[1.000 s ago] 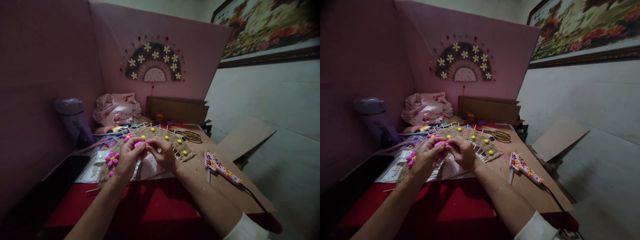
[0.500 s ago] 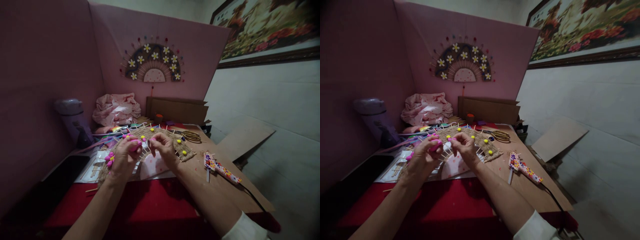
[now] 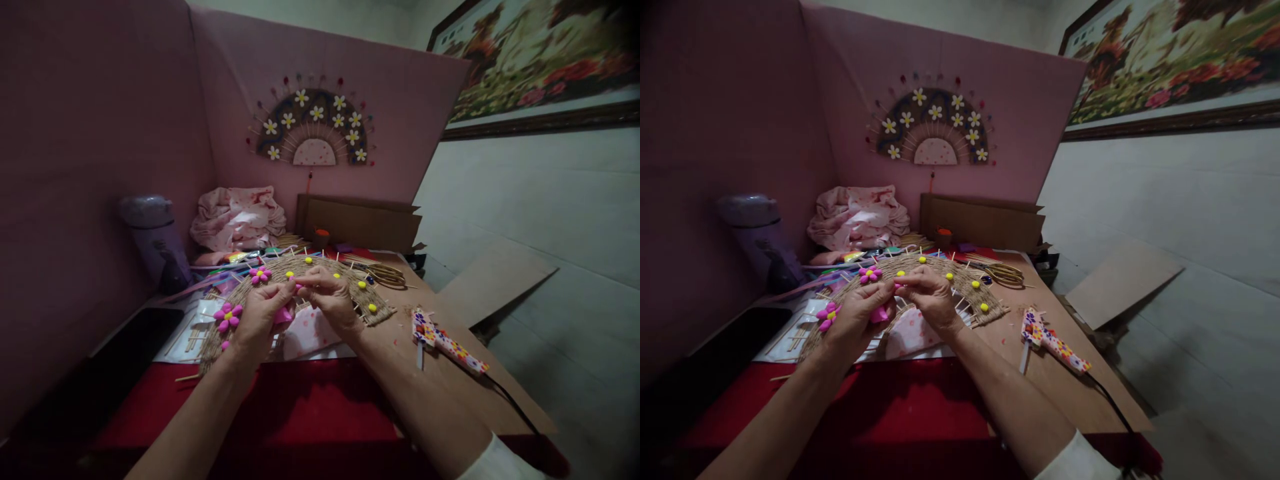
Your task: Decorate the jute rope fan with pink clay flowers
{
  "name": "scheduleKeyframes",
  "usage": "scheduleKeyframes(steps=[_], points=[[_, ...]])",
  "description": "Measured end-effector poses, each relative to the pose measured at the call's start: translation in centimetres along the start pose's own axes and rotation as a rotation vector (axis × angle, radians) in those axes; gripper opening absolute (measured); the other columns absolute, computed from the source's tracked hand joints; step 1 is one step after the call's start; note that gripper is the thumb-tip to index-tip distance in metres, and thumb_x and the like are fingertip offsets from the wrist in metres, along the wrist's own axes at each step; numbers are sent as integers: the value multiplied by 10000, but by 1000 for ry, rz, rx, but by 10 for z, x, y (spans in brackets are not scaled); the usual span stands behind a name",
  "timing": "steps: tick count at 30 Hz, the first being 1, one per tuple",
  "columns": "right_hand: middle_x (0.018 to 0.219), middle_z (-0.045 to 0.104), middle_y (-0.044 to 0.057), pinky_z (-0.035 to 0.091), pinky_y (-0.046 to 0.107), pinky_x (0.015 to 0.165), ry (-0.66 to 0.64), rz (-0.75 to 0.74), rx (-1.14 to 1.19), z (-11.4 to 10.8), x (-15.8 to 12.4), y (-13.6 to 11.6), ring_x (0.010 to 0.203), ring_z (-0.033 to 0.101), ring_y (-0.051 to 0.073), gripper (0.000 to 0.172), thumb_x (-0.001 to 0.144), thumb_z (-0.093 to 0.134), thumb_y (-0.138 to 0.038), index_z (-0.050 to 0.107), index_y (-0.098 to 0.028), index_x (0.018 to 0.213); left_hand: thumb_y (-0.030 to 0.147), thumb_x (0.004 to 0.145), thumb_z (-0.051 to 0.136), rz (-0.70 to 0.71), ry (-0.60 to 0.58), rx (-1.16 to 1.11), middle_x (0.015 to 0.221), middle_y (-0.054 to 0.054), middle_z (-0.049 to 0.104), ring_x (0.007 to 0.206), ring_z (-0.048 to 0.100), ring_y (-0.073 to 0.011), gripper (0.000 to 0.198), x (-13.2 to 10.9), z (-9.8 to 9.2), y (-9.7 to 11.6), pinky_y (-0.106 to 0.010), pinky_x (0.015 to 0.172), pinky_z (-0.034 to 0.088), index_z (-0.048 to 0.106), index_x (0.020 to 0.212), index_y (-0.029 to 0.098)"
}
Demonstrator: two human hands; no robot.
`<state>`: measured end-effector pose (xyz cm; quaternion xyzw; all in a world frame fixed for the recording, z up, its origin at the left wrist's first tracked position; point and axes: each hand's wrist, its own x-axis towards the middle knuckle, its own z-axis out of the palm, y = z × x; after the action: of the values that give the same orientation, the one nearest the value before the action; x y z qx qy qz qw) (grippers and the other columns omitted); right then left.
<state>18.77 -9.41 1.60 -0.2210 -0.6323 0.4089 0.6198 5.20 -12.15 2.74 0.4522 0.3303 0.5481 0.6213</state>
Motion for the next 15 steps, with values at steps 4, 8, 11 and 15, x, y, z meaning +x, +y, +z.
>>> scheduleKeyframes(steps=[4, 8, 11, 15], points=[[800, 566, 12, 398, 245, 565, -23, -38, -82, -2, 0, -1, 703, 496, 118, 201, 744, 702, -282, 724, -272, 944, 377, 686, 720, 45, 37, 23, 471, 28, 508, 375, 348, -32, 296, -1, -1, 1, -141, 346, 216, 577, 611, 129], [765, 573, 10, 420, 264, 613, -21, -63, -142, 0, 0, -3, 712, 507, 126, 57, 748, 699, -250, 728, -235, 794, 427, 672, 721, 60, 94, 60, 476, 25, 514, 372, 359, -36, 329, -2, 1, 1, -144, 343, 232, 599, 638, 123], [762, 572, 5, 431, 279, 658, -8, -103, -139, 0, 1, -2, 736, 519, 132, 50, 731, 715, -232, 718, -234, 781, 473, 671, 706, 15, 104, 35, 472, 22, 523, 353, 357, -43, 364, -1, 1, 1, -152, 327, 228, 588, 636, 131], [785, 574, 6, 430, 288, 680, -23, -131, -158, -2, 1, 0, 760, 528, 138, 103, 728, 717, -225, 716, -241, 830, 378, 656, 739, 36, 60, 79, 483, 17, 537, 378, 384, -39, 302, -1, -2, 1, -143, 344, 249, 583, 609, 124]])
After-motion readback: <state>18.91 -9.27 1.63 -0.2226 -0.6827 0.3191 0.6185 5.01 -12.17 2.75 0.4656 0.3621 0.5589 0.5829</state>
